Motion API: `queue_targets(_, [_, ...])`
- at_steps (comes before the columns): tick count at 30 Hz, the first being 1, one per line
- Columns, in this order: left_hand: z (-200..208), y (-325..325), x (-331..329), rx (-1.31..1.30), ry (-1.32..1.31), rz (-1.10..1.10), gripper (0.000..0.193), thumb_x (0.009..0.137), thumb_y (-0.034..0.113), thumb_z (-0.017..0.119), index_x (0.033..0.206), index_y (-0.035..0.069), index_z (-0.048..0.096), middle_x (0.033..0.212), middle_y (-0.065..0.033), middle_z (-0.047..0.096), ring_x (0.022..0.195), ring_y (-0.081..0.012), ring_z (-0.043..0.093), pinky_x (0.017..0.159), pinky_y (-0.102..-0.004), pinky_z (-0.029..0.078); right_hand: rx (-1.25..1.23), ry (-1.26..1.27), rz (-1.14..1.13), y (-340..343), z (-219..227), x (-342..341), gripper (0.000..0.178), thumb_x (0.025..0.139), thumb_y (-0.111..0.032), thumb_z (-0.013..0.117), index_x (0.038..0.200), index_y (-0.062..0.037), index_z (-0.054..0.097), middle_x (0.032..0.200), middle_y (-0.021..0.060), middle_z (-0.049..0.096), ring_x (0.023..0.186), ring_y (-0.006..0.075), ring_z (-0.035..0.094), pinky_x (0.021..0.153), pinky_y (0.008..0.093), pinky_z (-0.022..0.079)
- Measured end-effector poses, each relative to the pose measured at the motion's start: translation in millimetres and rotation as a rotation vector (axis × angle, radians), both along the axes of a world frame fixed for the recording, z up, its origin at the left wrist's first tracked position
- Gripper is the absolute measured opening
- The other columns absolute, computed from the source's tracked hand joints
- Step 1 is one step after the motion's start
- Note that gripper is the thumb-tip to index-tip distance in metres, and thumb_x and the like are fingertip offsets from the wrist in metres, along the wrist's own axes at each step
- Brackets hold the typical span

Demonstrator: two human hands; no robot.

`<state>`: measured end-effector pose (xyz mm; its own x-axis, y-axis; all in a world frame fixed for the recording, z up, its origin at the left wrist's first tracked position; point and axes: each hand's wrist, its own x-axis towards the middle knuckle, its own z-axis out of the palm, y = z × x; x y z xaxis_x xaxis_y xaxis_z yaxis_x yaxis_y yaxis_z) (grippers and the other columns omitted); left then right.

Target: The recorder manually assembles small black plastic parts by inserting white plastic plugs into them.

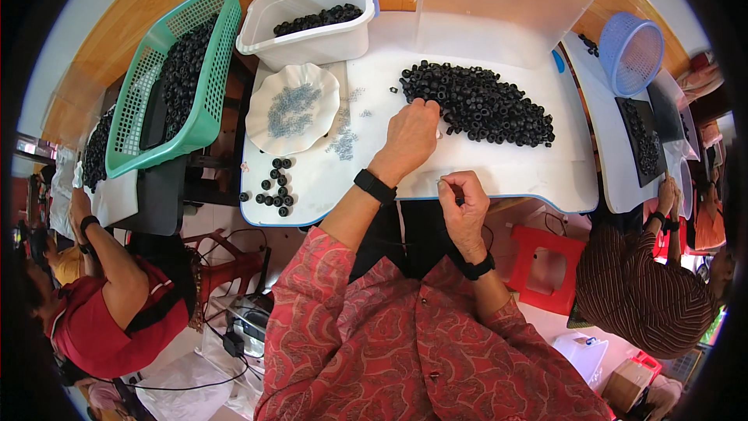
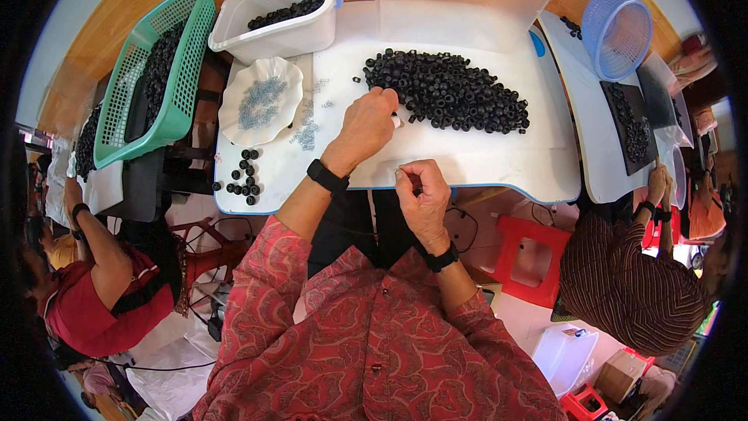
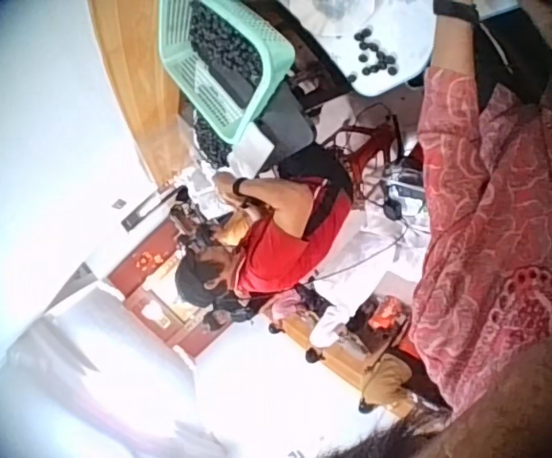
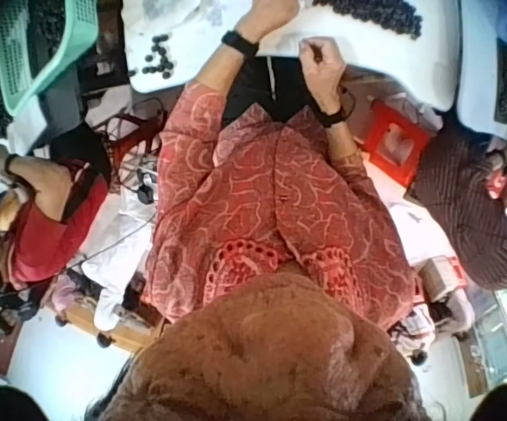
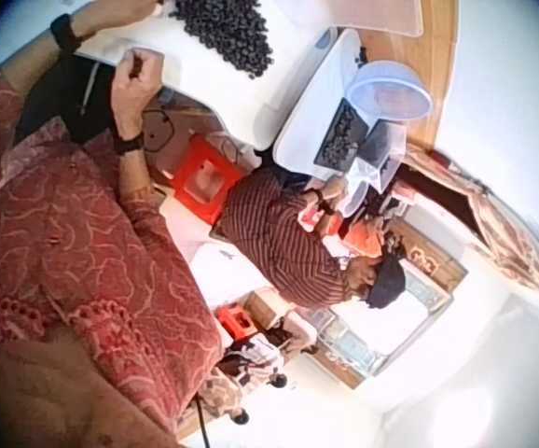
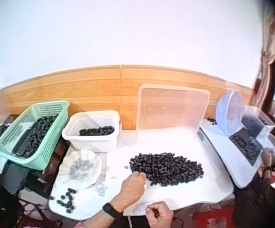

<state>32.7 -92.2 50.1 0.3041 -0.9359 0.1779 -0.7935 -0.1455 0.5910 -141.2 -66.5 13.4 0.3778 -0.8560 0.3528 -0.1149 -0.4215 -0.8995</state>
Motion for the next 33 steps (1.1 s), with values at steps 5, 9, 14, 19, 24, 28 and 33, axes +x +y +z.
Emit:
queue_targets(5, [-2.3,13.3,9.1,-0.194,0.085,-0.085,0.023,0.082,-0.001,0.061,0.104,0.002,0.066,0.093,-0.0166,0.063,0.081,-0.0336,0.064,0.072,-0.0432,0.052,-0.02,-0.008,0.008,1.0,1.0,-0.2,0.007,0.084,0.002,0.067,0.087,-0.0002,0.061,0.08,0.0049,0.061,0.065,0.0096,0.059,0.06,0.0237,0.049])
queue_targets(9, [21.6,42.2,8.2,-0.18,0.676,-0.15,0.027,0.089,-0.003,0.06,0.115,0.001,0.066,0.097,-0.0112,0.066,0.085,-0.0192,0.069,0.077,-0.0321,0.056,-0.033,0.0,0.003,1.5,-0.4,-0.2,0.007,0.084,0.002,0.067,0.087,-0.0002,0.061,0.08,0.0052,0.06,0.064,0.0099,0.059,0.06,0.0237,0.049])
queue_targets(14, [25.7,75.8,1.6,-0.278,1.303,-0.158,0.024,0.093,-0.003,0.057,0.116,-0.003,0.064,0.108,-0.0135,0.067,0.095,-0.022,0.069,0.087,-0.0344,0.057,-0.061,0.025,-0.018,-0.1,-0.8,-0.5,0.007,0.084,0.002,0.067,0.088,-0.0005,0.061,0.079,0.0049,0.06,0.062,0.0107,0.058,0.059,0.024,0.048])
queue_targets(19, [10.2,104.1,-12.5,-0.42,1.666,-0.193,0.027,0.094,-0.001,0.058,0.12,-0.004,0.061,0.11,-0.0175,0.066,0.1,-0.0271,0.068,0.09,-0.0386,0.057,-0.045,0.019,-0.013,2.8,0.8,1.6,0.008,0.084,0.002,0.067,0.088,-0.0002,0.061,0.081,0.0056,0.06,0.064,0.0107,0.058,0.06,0.0244,0.047])
queue_targets(24, [-5.1,117.6,-24.4,-0.473,1.814,-0.163,0.024,0.095,0.002,0.057,0.118,-0.004,0.061,0.11,-0.0192,0.066,0.098,-0.028,0.069,0.088,-0.0381,0.058,-0.059,0.022,-0.017,4.0,-0.3,2.5,0.008,0.084,0.002,0.067,0.089,0.0001,0.062,0.083,0.0059,0.06,0.066,0.0107,0.058,0.06,0.0246,0.047])
queue_targets(28, [-11.2,126.4,-30.1,-0.491,1.897,-0.115,0.026,0.095,0.003,0.058,0.12,-0.004,0.06,0.112,-0.0194,0.065,0.097,-0.0283,0.069,0.085,-0.0369,0.059,-0.045,0.031,-0.019,5.2,2.9,1.6,0.008,0.084,0.002,0.067,0.089,0.0,0.062,0.083,0.0045,0.059,0.067,0.0094,0.056,0.061,0.0234,0.046])
queue_targets(33, [-13.2,134.1,-35.8,-0.503,1.974,-0.048,0.028,0.095,0.0,0.056,0.123,-0.003,0.06,0.112,-0.0175,0.066,0.097,-0.0245,0.068,0.086,-0.0341,0.059,-0.017,0.01,0.001,9.8,9.4,-0.3,0.007,0.086,0.002,0.067,0.091,0.0,0.063,0.084,0.0022,0.059,0.071,0.0073,0.055,0.062,0.0218,0.045])
